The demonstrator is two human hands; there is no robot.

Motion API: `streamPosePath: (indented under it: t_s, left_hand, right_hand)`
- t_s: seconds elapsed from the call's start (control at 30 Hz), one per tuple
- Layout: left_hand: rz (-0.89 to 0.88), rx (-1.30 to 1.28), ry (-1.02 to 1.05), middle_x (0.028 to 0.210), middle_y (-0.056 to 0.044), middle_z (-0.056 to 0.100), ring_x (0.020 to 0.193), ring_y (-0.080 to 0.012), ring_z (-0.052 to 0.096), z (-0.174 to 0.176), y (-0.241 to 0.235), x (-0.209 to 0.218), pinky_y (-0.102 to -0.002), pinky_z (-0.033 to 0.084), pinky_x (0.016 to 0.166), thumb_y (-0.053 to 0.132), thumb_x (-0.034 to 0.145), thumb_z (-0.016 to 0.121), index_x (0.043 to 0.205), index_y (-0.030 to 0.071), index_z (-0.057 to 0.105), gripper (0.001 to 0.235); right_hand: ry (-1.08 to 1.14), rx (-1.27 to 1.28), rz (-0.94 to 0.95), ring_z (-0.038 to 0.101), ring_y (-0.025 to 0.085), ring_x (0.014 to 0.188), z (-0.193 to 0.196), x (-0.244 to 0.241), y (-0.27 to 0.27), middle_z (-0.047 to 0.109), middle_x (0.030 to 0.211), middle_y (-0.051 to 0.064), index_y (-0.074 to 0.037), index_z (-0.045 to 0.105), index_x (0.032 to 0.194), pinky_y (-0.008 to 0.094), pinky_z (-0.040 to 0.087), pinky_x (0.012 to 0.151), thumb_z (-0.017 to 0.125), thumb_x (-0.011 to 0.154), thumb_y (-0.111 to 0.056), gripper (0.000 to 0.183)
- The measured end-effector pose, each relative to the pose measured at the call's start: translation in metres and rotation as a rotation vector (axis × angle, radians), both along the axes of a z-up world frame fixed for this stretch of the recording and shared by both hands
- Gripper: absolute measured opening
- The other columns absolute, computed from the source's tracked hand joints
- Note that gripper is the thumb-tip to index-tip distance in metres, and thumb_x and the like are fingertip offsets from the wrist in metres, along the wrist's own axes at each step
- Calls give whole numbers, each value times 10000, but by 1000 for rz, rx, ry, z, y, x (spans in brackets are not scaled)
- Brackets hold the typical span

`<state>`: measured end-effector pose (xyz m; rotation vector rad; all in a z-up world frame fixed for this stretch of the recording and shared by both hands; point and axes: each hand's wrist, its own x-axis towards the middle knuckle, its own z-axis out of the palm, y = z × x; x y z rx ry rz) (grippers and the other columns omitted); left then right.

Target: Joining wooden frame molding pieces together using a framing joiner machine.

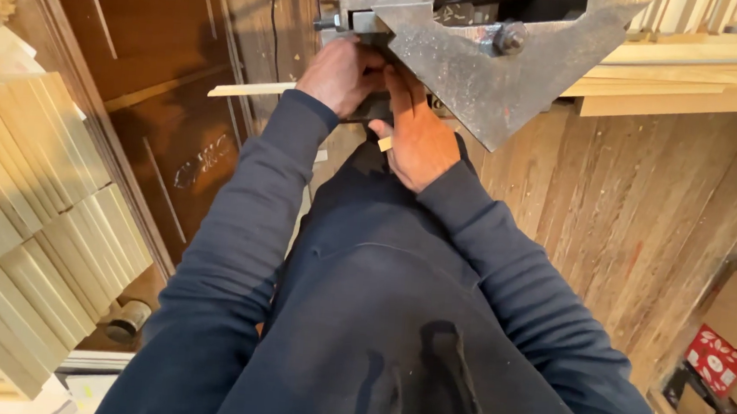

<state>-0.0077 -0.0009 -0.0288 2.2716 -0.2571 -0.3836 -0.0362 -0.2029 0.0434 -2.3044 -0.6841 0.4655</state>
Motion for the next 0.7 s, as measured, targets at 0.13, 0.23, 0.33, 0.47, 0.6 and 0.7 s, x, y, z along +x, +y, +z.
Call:
streamPosePath:
  t_s: [0.13, 0.23, 0.33, 0.47, 0.6, 0.7]
  left_hand:
    - [1, 8, 32, 951, -215, 710, 917, -437, 636, 13, 0, 8, -509, 512, 840, 194, 886, 705, 1018, 80, 787, 193]
    - [-10, -3, 72, 959, -209, 715, 915, -431, 644, 20, 0, 8, -506, 517, 822, 183, 884, 699, 1029, 80, 783, 197]
    - [-7, 2, 64, 962, -212, 712, 910, -430, 646, 12, 1, 4, -503, 521, 819, 170, 871, 699, 1043, 77, 781, 211]
    - [19, 5, 42, 963, -221, 704, 910, -428, 645, 15, 0, 4, -500, 523, 822, 169, 848, 710, 1048, 79, 788, 232]
    - [12, 2, 21, 966, -214, 713, 923, -430, 644, 11, 0, 4, -509, 515, 828, 186, 867, 719, 1019, 84, 792, 198]
    - [10, -19, 27, 980, -203, 727, 936, -429, 645, 12, 0, 1, -512, 514, 830, 188, 867, 719, 1008, 81, 786, 188]
  right_hand:
    - [72, -32, -30, 522, 474, 1300, 4, 7, 1, 418, 1548, 255, -13, 352, 1550, 482, 516, 960, 679, 1011, -264, 679]
    - [33, -38, -14, 498, 485, 1320, -1, 4, 0, 425, 1521, 265, -10, 361, 1541, 485, 500, 1002, 694, 993, -275, 694]
    - [44, -38, -14, 502, 481, 1320, -2, 5, -1, 421, 1528, 263, -15, 361, 1547, 483, 504, 1012, 694, 999, -280, 694]
    - [136, -22, -29, 512, 480, 1309, -2, 4, 1, 397, 1557, 273, -20, 336, 1561, 478, 527, 957, 689, 1014, -268, 697]
    - [89, 27, -10, 515, 501, 1314, -1, 10, 2, 373, 1564, 291, -8, 295, 1569, 476, 540, 945, 686, 1012, -247, 721]
    - [146, 25, 12, 546, 501, 1259, 10, 12, 6, 359, 1569, 305, 8, 253, 1576, 485, 540, 923, 666, 967, -200, 765]
